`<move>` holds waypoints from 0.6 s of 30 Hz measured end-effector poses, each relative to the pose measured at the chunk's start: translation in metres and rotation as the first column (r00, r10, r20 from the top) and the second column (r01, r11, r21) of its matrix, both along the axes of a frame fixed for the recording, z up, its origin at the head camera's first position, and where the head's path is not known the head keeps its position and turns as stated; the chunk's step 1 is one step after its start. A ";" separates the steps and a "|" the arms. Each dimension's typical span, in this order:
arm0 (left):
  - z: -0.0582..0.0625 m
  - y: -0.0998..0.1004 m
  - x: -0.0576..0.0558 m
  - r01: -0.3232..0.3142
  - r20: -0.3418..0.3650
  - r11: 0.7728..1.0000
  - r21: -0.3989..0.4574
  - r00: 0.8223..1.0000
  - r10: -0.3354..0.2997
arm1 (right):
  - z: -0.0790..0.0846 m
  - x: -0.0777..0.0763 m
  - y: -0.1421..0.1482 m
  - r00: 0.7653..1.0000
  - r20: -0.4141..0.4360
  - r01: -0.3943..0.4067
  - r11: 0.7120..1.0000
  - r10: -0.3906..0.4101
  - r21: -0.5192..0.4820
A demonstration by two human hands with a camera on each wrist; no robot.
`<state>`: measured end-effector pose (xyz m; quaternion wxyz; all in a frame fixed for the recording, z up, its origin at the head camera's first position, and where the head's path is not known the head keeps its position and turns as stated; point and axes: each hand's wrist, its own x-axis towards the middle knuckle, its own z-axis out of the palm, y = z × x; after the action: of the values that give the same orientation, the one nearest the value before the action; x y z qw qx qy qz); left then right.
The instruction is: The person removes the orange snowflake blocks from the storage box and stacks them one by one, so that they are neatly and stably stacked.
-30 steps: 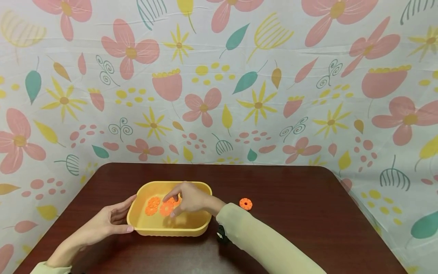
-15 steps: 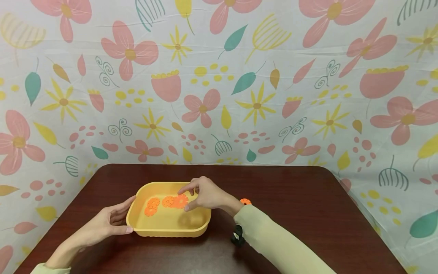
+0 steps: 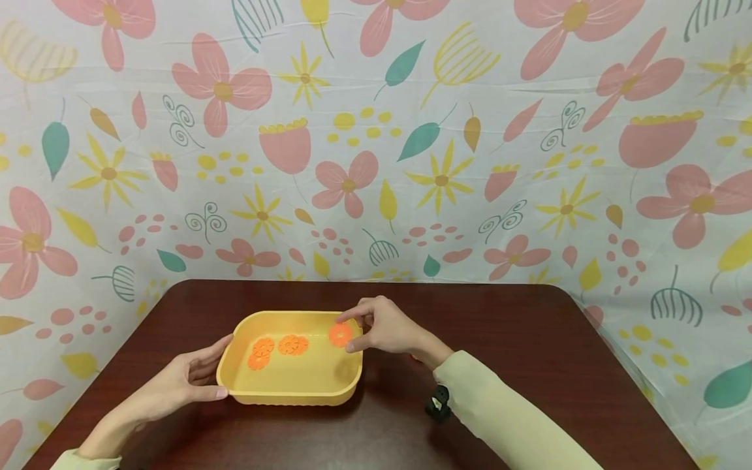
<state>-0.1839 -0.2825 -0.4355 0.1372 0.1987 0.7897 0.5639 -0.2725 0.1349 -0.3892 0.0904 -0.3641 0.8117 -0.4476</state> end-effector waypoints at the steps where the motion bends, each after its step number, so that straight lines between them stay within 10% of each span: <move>1: 0.000 0.000 0.000 0.000 0.000 1.000 0.000 1.000 0.000 | 0.000 0.000 0.004 1.000 -0.001 0.005 1.000 -0.005 -0.004; 18: 0.000 0.000 0.000 0.001 -0.001 1.000 0.003 1.000 -0.001 | -0.010 0.005 0.064 0.987 -0.001 0.162 0.986 -0.162 0.033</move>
<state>-0.1840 -0.2825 -0.4354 0.1367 0.1995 0.7888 0.5651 -0.2676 0.1990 -0.3993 0.0603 -0.2950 0.8460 -0.4401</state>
